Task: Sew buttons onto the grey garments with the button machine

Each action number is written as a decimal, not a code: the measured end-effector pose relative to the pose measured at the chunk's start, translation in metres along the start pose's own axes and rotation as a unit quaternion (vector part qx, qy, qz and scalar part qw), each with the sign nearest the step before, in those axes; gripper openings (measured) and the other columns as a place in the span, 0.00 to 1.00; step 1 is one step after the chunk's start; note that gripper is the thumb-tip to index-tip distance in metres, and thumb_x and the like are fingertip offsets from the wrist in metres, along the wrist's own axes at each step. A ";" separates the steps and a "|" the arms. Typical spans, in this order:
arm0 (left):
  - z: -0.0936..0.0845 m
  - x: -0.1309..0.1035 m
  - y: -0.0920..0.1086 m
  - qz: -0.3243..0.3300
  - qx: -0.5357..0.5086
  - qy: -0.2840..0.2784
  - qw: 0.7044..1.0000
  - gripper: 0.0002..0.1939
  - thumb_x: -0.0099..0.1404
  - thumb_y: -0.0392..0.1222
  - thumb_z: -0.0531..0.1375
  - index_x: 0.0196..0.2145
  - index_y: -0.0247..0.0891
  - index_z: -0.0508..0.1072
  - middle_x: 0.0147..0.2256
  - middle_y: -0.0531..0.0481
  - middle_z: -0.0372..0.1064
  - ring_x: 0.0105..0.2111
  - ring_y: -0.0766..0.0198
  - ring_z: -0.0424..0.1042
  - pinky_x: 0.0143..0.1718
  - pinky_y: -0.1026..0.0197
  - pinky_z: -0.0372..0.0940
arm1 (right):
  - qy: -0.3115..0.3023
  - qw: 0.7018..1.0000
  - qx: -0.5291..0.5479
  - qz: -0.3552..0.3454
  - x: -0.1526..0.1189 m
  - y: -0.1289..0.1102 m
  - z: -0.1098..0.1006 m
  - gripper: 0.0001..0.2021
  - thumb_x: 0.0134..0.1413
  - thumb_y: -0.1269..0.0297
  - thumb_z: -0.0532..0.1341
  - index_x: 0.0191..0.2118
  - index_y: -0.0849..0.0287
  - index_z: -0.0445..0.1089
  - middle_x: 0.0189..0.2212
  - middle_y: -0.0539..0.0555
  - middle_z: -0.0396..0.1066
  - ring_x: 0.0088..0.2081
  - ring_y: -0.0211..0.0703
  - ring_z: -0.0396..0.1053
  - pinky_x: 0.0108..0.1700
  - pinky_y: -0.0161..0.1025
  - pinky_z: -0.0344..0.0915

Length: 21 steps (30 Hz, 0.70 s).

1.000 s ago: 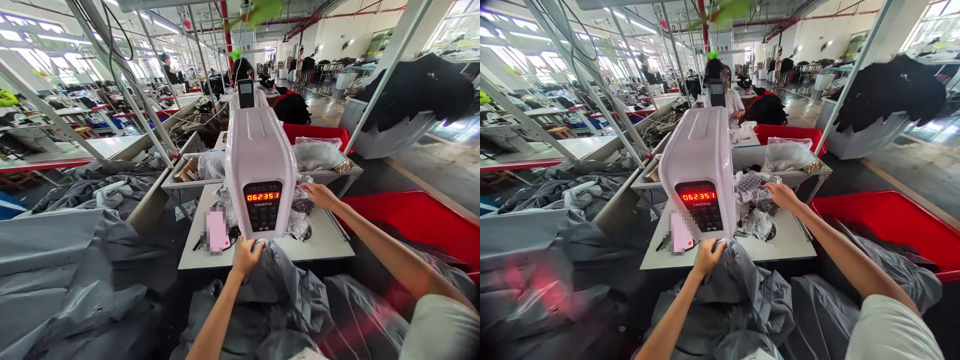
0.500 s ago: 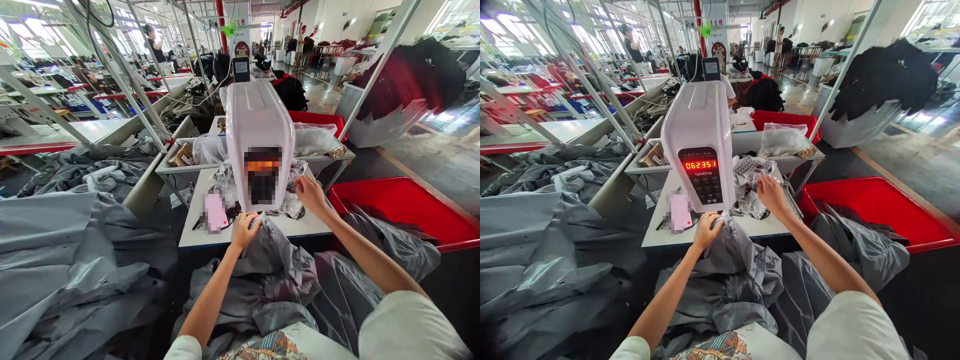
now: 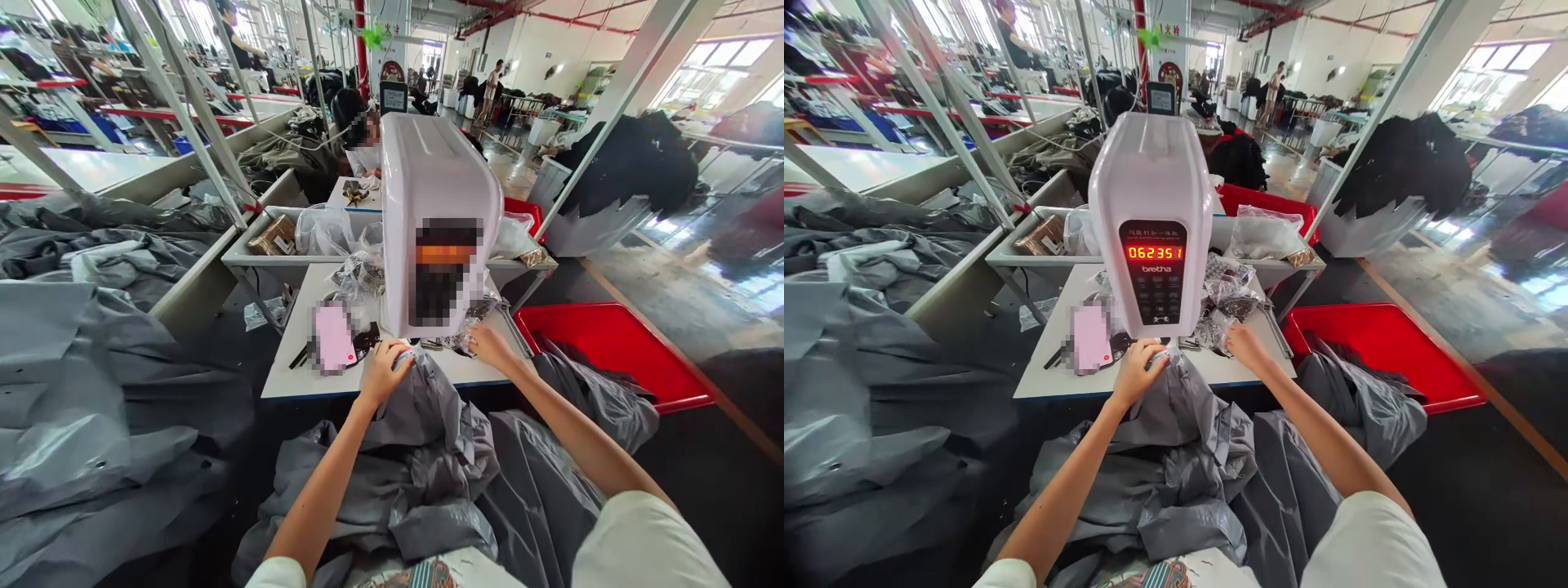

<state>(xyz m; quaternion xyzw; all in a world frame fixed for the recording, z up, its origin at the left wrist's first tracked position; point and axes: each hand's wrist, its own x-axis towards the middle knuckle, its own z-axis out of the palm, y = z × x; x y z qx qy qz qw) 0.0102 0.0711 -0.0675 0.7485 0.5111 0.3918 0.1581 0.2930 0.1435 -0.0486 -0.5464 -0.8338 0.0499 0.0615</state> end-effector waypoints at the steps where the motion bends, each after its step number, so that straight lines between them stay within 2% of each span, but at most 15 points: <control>1: 0.000 0.000 0.000 0.000 -0.002 -0.004 1.000 0.09 0.66 0.43 0.58 0.43 0.40 0.72 0.45 0.47 0.66 0.47 0.58 0.64 0.51 0.54 0.61 | 0.002 1.000 -0.004 0.005 0.000 0.001 0.001 0.07 0.54 0.75 0.57 0.32 0.64 0.73 0.35 0.59 0.72 0.40 0.46 0.69 0.43 0.36 0.61; 5: -0.002 0.000 -0.001 0.000 -0.005 -0.015 1.000 0.09 0.67 0.44 0.57 0.44 0.41 0.71 0.46 0.48 0.66 0.48 0.59 0.64 0.51 0.55 0.61 | 0.019 1.000 -0.004 0.018 0.000 0.003 0.002 0.10 0.55 0.74 0.55 0.29 0.62 0.73 0.32 0.58 0.72 0.37 0.45 0.69 0.38 0.35 0.61; 8: -0.003 -0.001 -0.002 -0.001 -0.002 -0.019 1.000 0.09 0.67 0.44 0.57 0.44 0.41 0.71 0.46 0.48 0.66 0.48 0.59 0.63 0.52 0.55 0.60 | 0.033 0.999 0.010 0.015 -0.001 0.004 0.000 0.11 0.54 0.74 0.54 0.32 0.62 0.75 0.34 0.57 0.73 0.37 0.44 0.69 0.38 0.34 0.61; 11: -0.003 -0.001 -0.003 0.000 -0.004 -0.021 1.000 0.09 0.67 0.44 0.58 0.44 0.42 0.71 0.46 0.49 0.66 0.48 0.59 0.63 0.52 0.56 0.60 | 0.074 0.991 0.105 0.040 -0.001 0.004 0.000 0.12 0.50 0.74 0.55 0.35 0.62 0.76 0.34 0.56 0.74 0.34 0.42 0.70 0.38 0.35 0.63; 16: -0.002 -0.001 -0.003 -0.005 -0.001 -0.017 1.000 0.10 0.67 0.44 0.58 0.44 0.41 0.71 0.46 0.48 0.66 0.48 0.59 0.64 0.52 0.55 0.61 | 0.124 0.947 0.268 0.127 -0.009 0.000 0.003 0.11 0.47 0.65 0.58 0.33 0.62 0.77 0.26 0.55 0.75 0.28 0.43 0.70 0.33 0.37 0.63; 19: -0.002 -0.001 -0.002 -0.002 0.004 -0.014 1.000 0.10 0.67 0.44 0.58 0.45 0.41 0.71 0.46 0.47 0.67 0.48 0.58 0.65 0.52 0.55 0.61 | 0.162 0.904 0.360 0.165 -0.021 -0.005 -0.001 0.15 0.45 0.55 0.61 0.32 0.61 0.77 0.28 0.55 0.76 0.29 0.44 0.71 0.33 0.39 0.65; 21: -0.001 -0.001 -0.002 -0.004 0.007 -0.013 1.000 0.10 0.67 0.44 0.58 0.45 0.41 0.72 0.46 0.47 0.67 0.48 0.58 0.65 0.52 0.54 0.61 | 0.188 0.871 0.413 0.187 -0.033 -0.010 -0.006 0.16 0.42 0.52 0.64 0.32 0.61 0.77 0.30 0.55 0.77 0.31 0.46 0.72 0.36 0.41 0.66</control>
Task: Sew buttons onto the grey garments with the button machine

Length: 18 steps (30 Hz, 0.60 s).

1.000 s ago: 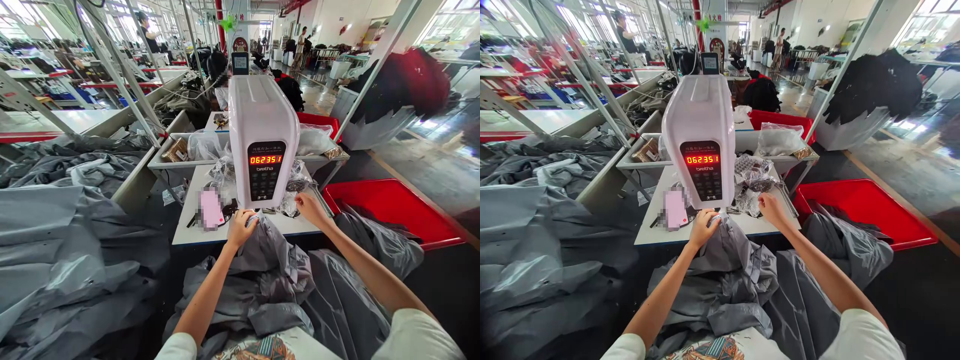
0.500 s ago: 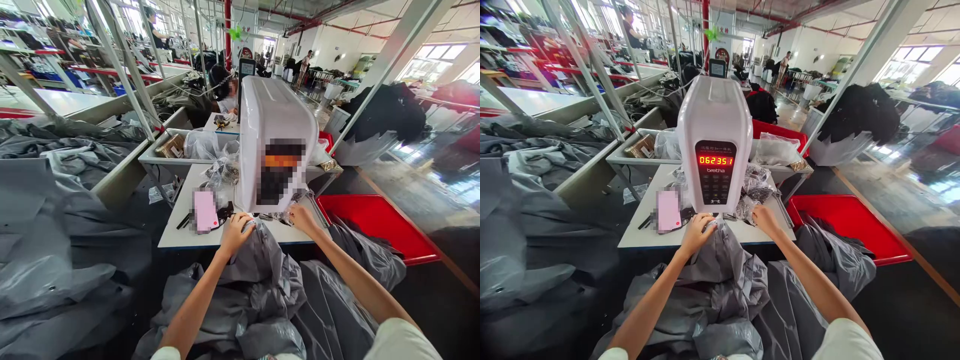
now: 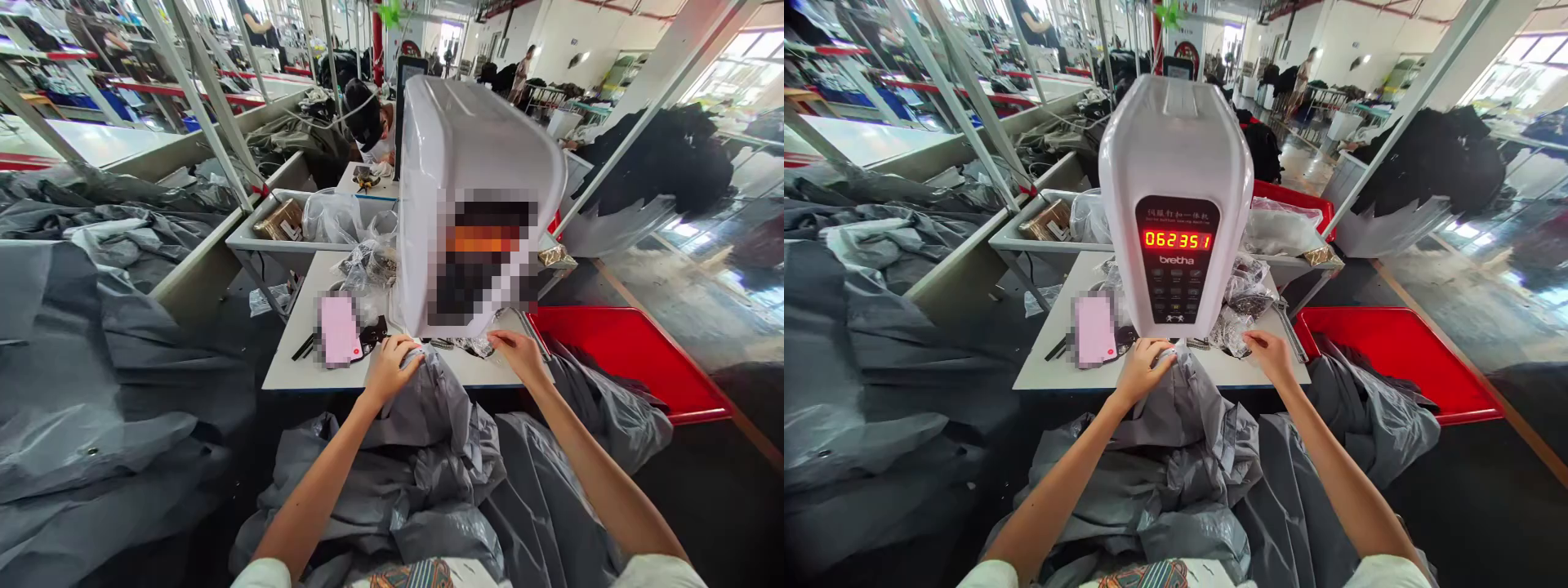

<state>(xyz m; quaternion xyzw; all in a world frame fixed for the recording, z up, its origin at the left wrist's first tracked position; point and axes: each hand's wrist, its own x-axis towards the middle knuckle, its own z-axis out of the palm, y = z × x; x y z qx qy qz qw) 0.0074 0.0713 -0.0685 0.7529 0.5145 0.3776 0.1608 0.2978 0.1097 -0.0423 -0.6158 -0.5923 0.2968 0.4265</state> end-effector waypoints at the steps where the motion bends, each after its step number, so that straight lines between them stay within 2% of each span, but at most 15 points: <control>1: 0.000 0.000 0.000 -0.001 0.001 0.000 1.000 0.10 0.66 0.44 0.58 0.44 0.41 0.72 0.46 0.47 0.67 0.48 0.58 0.65 0.52 0.54 0.61 | 0.013 1.000 0.025 0.012 -0.006 -0.004 -0.002 0.17 0.42 0.52 0.64 0.33 0.60 0.77 0.31 0.55 0.77 0.32 0.46 0.72 0.37 0.41 0.67; 5: 0.001 0.000 0.000 -0.012 0.000 0.001 1.000 0.09 0.66 0.44 0.59 0.44 0.41 0.72 0.44 0.47 0.68 0.47 0.57 0.65 0.51 0.54 0.62 | 0.040 0.989 0.126 0.061 -0.032 -0.024 -0.002 0.18 0.41 0.51 0.68 0.35 0.58 0.77 0.32 0.54 0.77 0.33 0.42 0.71 0.36 0.39 0.66; 10: 0.001 0.000 0.002 -0.023 -0.001 0.006 1.000 0.10 0.65 0.43 0.60 0.44 0.41 0.73 0.44 0.47 0.67 0.46 0.58 0.65 0.50 0.55 0.62 | -0.050 0.959 0.251 0.119 -0.055 -0.051 0.019 0.20 0.38 0.48 0.71 0.36 0.57 0.78 0.33 0.55 0.76 0.32 0.38 0.69 0.34 0.35 0.66; 14: 0.000 0.000 0.003 -0.021 0.002 0.006 1.000 0.10 0.65 0.44 0.59 0.44 0.41 0.73 0.43 0.47 0.68 0.46 0.58 0.65 0.50 0.56 0.62 | -0.103 0.933 0.307 0.156 -0.055 -0.062 0.033 0.18 0.38 0.50 0.72 0.35 0.56 0.78 0.33 0.54 0.76 0.32 0.37 0.70 0.36 0.35 0.68; 16: -0.001 0.000 0.003 -0.019 0.003 0.007 1.000 0.11 0.66 0.44 0.59 0.44 0.41 0.73 0.43 0.47 0.68 0.46 0.58 0.65 0.50 0.56 0.62 | -0.082 0.938 0.304 0.146 -0.048 -0.058 0.033 0.18 0.38 0.51 0.72 0.34 0.56 0.78 0.33 0.54 0.76 0.32 0.37 0.70 0.36 0.36 0.68; 18: 0.000 0.000 0.002 -0.019 0.003 0.008 1.000 0.11 0.66 0.45 0.59 0.45 0.41 0.73 0.43 0.47 0.68 0.46 0.58 0.65 0.50 0.56 0.62 | -0.016 0.957 0.267 0.109 -0.039 -0.047 0.027 0.17 0.38 0.52 0.71 0.34 0.57 0.77 0.32 0.54 0.76 0.31 0.38 0.70 0.35 0.36 0.68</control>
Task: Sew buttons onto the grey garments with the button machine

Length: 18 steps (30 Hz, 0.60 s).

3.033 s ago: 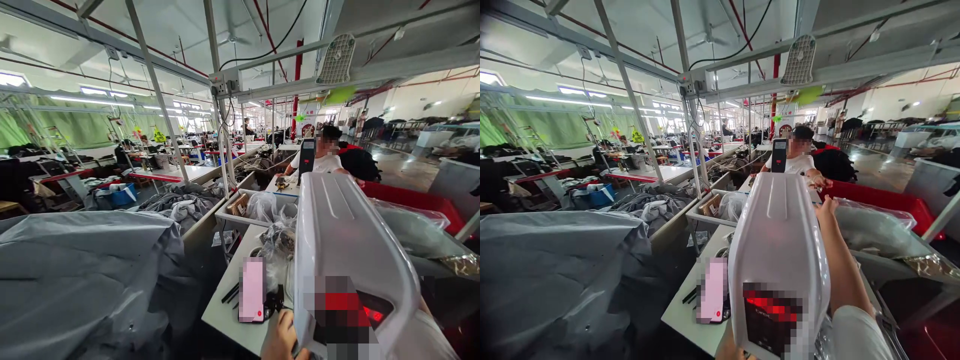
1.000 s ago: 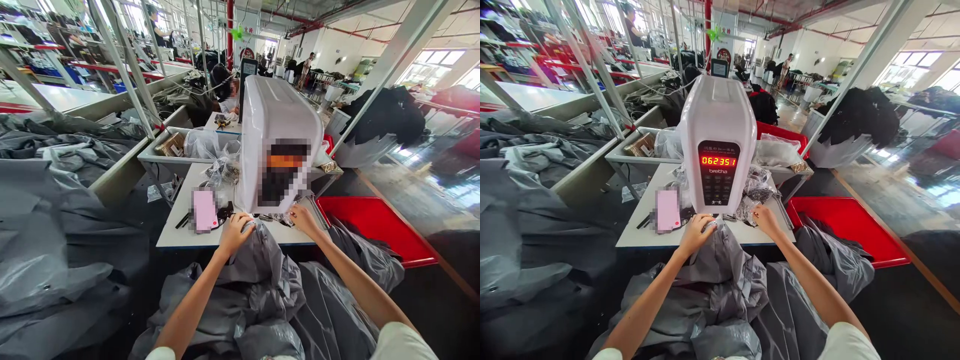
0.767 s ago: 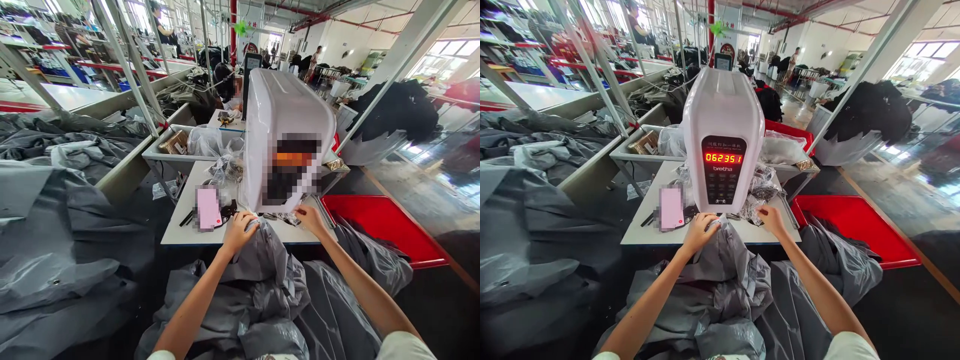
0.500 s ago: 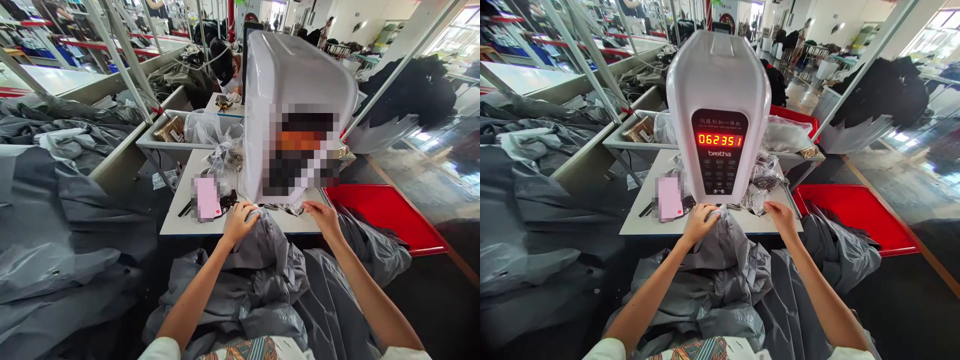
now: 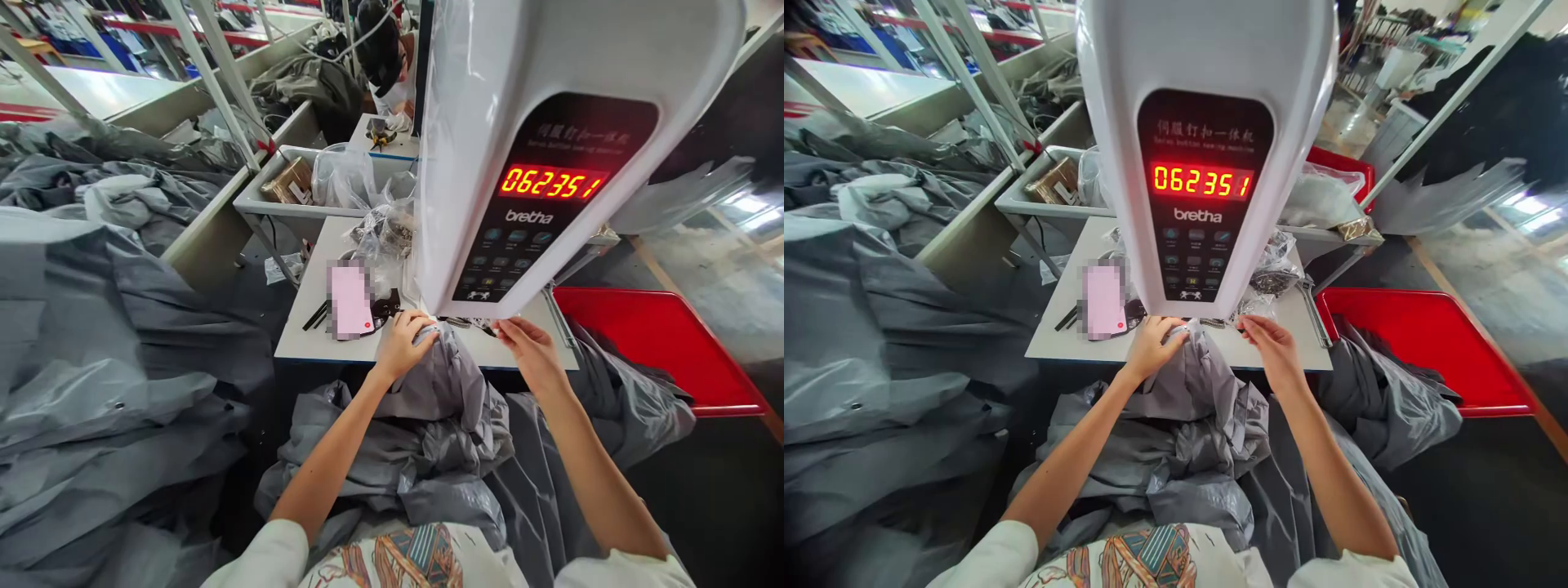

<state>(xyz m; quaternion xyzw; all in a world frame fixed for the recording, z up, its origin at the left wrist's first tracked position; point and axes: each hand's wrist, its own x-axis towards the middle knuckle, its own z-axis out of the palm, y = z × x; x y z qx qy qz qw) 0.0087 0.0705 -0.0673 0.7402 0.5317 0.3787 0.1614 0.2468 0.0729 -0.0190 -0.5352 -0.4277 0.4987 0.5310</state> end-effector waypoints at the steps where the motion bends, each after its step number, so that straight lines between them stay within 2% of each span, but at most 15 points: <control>1: 0.000 0.000 -0.001 -0.001 0.001 -0.001 1.000 0.11 0.66 0.45 0.59 0.44 0.41 0.73 0.43 0.47 0.68 0.46 0.58 0.65 0.49 0.56 0.62 | 0.036 0.998 -0.029 -0.035 0.006 0.003 -0.007 0.17 0.40 0.52 0.70 0.34 0.58 0.77 0.32 0.54 0.76 0.31 0.38 0.70 0.36 0.37 0.68; 4: 0.002 0.000 -0.002 -0.007 0.002 -0.006 1.000 0.11 0.66 0.46 0.59 0.44 0.42 0.73 0.43 0.47 0.68 0.45 0.57 0.65 0.49 0.55 0.62 | 0.119 0.976 -0.143 -0.117 0.023 0.015 -0.029 0.15 0.45 0.53 0.66 0.36 0.59 0.77 0.32 0.54 0.76 0.32 0.42 0.71 0.38 0.40 0.68; 6: 0.002 0.000 -0.003 -0.006 0.002 -0.008 1.000 0.11 0.66 0.47 0.58 0.44 0.42 0.73 0.43 0.47 0.68 0.46 0.57 0.65 0.49 0.55 0.62 | 0.135 0.955 -0.222 -0.145 0.032 0.023 -0.038 0.15 0.46 0.54 0.64 0.35 0.60 0.77 0.32 0.55 0.75 0.32 0.43 0.71 0.38 0.41 0.68; 9: 0.002 -0.001 -0.003 -0.004 0.001 -0.005 1.000 0.11 0.66 0.47 0.58 0.44 0.42 0.73 0.43 0.47 0.68 0.46 0.57 0.65 0.49 0.54 0.62 | 0.126 0.930 -0.293 -0.183 0.044 0.035 -0.041 0.14 0.47 0.55 0.61 0.32 0.61 0.76 0.31 0.56 0.75 0.30 0.42 0.69 0.35 0.40 0.67; 18: 0.003 -0.001 -0.004 -0.003 0.006 -0.004 1.000 0.11 0.66 0.47 0.58 0.44 0.42 0.73 0.43 0.47 0.68 0.45 0.57 0.65 0.49 0.55 0.62 | 0.077 0.909 -0.357 -0.202 0.056 0.043 -0.033 0.13 0.47 0.57 0.57 0.28 0.62 0.73 0.28 0.56 0.72 0.27 0.40 0.65 0.33 0.38 0.64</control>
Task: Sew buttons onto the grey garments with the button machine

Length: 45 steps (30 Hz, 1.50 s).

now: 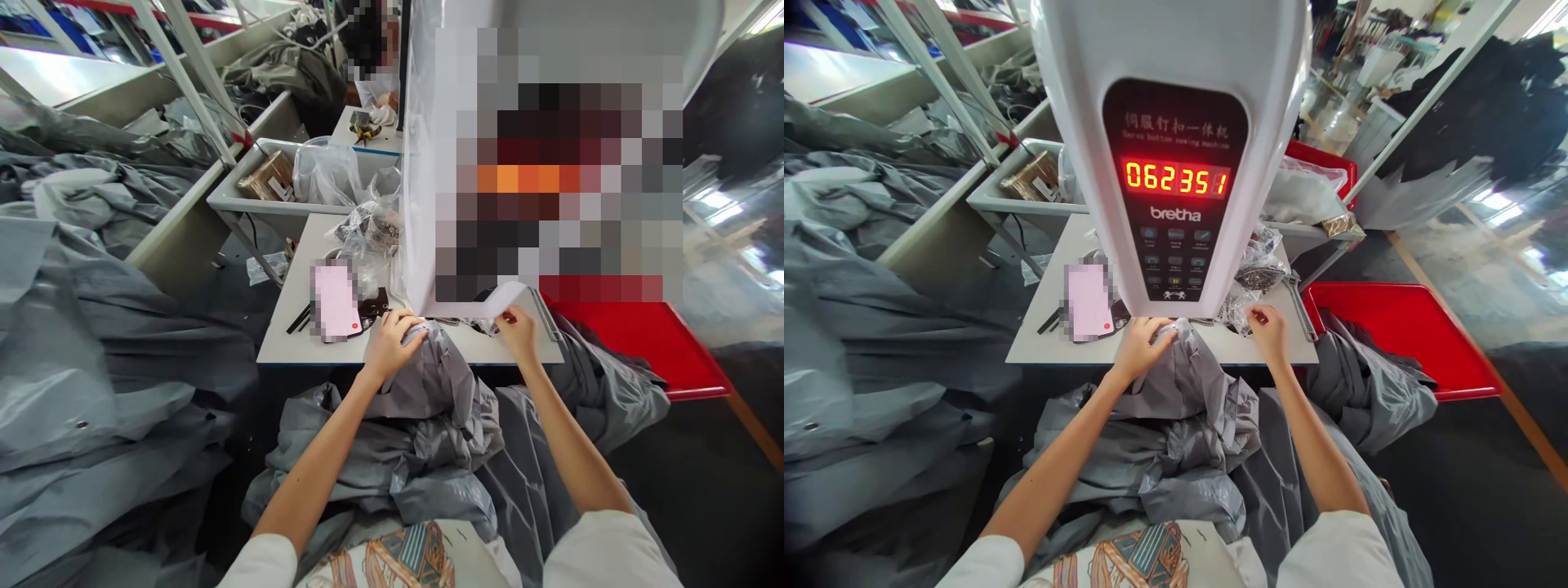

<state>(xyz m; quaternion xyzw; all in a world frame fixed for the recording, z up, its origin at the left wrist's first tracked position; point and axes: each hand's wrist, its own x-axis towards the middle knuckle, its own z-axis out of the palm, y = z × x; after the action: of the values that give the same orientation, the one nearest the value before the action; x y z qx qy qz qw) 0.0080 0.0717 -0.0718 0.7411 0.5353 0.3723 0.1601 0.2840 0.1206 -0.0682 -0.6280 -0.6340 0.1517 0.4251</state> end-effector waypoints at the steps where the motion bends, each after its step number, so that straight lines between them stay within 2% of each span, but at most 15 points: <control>1: 0.000 0.000 0.000 -0.001 0.000 0.001 1.000 0.11 0.66 0.46 0.59 0.44 0.42 0.73 0.43 0.47 0.68 0.45 0.57 0.65 0.49 0.55 0.62 | -0.001 1.000 0.004 0.003 0.000 0.001 0.000 0.13 0.47 0.57 0.57 0.28 0.62 0.73 0.28 0.56 0.73 0.27 0.40 0.65 0.34 0.38 0.64; 7: 0.000 0.000 0.000 -0.005 0.002 -0.006 1.000 0.12 0.66 0.47 0.58 0.45 0.42 0.73 0.44 0.46 0.67 0.46 0.56 0.64 0.49 0.55 0.62 | 0.002 0.986 0.124 0.115 -0.004 -0.004 -0.010 0.17 0.41 0.53 0.63 0.32 0.62 0.76 0.30 0.55 0.75 0.32 0.44 0.70 0.37 0.41 0.67; 12: 0.000 -0.001 0.001 -0.007 -0.002 -0.005 1.000 0.11 0.66 0.46 0.59 0.45 0.41 0.73 0.45 0.46 0.67 0.46 0.56 0.64 0.50 0.55 0.62 | 0.026 0.960 0.222 0.169 -0.029 -0.033 -0.025 0.18 0.41 0.51 0.67 0.36 0.59 0.77 0.33 0.55 0.76 0.34 0.42 0.71 0.37 0.39 0.68; 15: 0.000 -0.001 0.001 -0.007 -0.004 -0.003 1.000 0.11 0.65 0.45 0.60 0.44 0.41 0.73 0.46 0.46 0.67 0.47 0.56 0.64 0.50 0.55 0.61 | -0.028 0.938 0.291 0.188 -0.050 -0.055 -0.023 0.17 0.44 0.52 0.68 0.37 0.58 0.77 0.34 0.54 0.76 0.33 0.40 0.70 0.35 0.37 0.67; 19: 0.000 -0.001 0.000 0.000 -0.001 0.001 1.000 0.12 0.66 0.46 0.59 0.45 0.42 0.73 0.45 0.47 0.67 0.47 0.57 0.65 0.51 0.55 0.61 | -0.107 0.914 0.333 0.205 -0.064 -0.076 -0.004 0.16 0.44 0.52 0.68 0.37 0.57 0.77 0.33 0.54 0.75 0.33 0.40 0.70 0.35 0.36 0.67; 21: 0.000 -0.001 0.000 0.003 -0.001 0.002 1.000 0.12 0.66 0.47 0.58 0.45 0.42 0.73 0.44 0.48 0.68 0.47 0.57 0.65 0.51 0.56 0.61 | -0.115 0.930 0.308 0.164 -0.064 -0.084 0.008 0.13 0.48 0.54 0.66 0.36 0.56 0.77 0.33 0.53 0.75 0.34 0.40 0.70 0.37 0.37 0.67; 24: 0.000 0.000 0.000 0.003 0.000 -0.003 1.000 0.12 0.67 0.48 0.58 0.45 0.42 0.73 0.43 0.48 0.68 0.46 0.58 0.65 0.51 0.55 0.60 | -0.110 0.973 0.203 0.015 -0.059 -0.094 0.024 0.09 0.55 0.58 0.61 0.36 0.55 0.76 0.36 0.53 0.75 0.39 0.43 0.71 0.41 0.40 0.67; 26: 0.000 0.000 0.000 0.005 0.000 -0.007 1.000 0.12 0.67 0.47 0.58 0.45 0.42 0.73 0.43 0.49 0.68 0.46 0.58 0.65 0.53 0.55 0.59 | -0.100 0.982 0.138 -0.079 -0.055 -0.100 0.032 0.09 0.59 0.61 0.58 0.37 0.55 0.76 0.37 0.53 0.75 0.40 0.44 0.70 0.44 0.40 0.66; 28: 0.000 0.000 -0.001 0.009 -0.002 -0.007 1.000 0.12 0.67 0.47 0.58 0.45 0.43 0.72 0.44 0.49 0.68 0.46 0.58 0.64 0.54 0.55 0.58 | -0.094 0.982 0.099 -0.128 -0.052 -0.103 0.039 0.10 0.60 0.62 0.56 0.38 0.55 0.75 0.37 0.54 0.75 0.41 0.44 0.70 0.46 0.41 0.65; 30: 0.000 0.000 -0.001 0.010 -0.005 -0.004 1.000 0.11 0.67 0.47 0.58 0.45 0.42 0.73 0.43 0.48 0.67 0.47 0.58 0.64 0.52 0.55 0.59 | -0.094 0.982 0.067 -0.147 -0.050 -0.105 0.045 0.10 0.61 0.62 0.56 0.37 0.57 0.75 0.36 0.54 0.75 0.40 0.45 0.70 0.46 0.41 0.65; 35: -0.001 0.000 -0.002 0.017 -0.013 0.007 1.000 0.11 0.65 0.44 0.59 0.44 0.41 0.73 0.42 0.47 0.65 0.46 0.58 0.64 0.49 0.56 0.62 | -0.099 0.981 0.008 -0.164 -0.048 -0.104 0.054 0.13 0.61 0.57 0.56 0.35 0.58 0.75 0.31 0.55 0.73 0.32 0.44 0.69 0.39 0.40 0.65; 41: 0.000 0.000 -0.003 0.032 -0.026 0.019 0.999 0.11 0.65 0.43 0.59 0.45 0.40 0.72 0.43 0.46 0.65 0.47 0.59 0.63 0.49 0.58 0.62 | -0.120 0.970 0.018 -0.212 -0.043 -0.105 0.050 0.13 0.62 0.57 0.56 0.36 0.58 0.76 0.30 0.55 0.73 0.32 0.44 0.70 0.36 0.39 0.64; 45: -0.001 0.000 -0.003 0.035 -0.034 0.019 0.999 0.11 0.65 0.43 0.59 0.44 0.40 0.72 0.44 0.47 0.65 0.47 0.59 0.63 0.51 0.57 0.61 | -0.131 0.970 0.031 -0.201 -0.040 -0.107 0.046 0.13 0.62 0.57 0.58 0.36 0.59 0.76 0.30 0.55 0.74 0.32 0.44 0.71 0.35 0.38 0.64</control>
<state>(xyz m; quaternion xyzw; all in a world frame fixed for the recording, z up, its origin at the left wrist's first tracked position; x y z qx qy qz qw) 0.0055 0.0729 -0.0733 0.7463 0.4993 0.4093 0.1620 0.1727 0.0815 -0.0320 -0.4490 -0.7922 0.1636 0.3795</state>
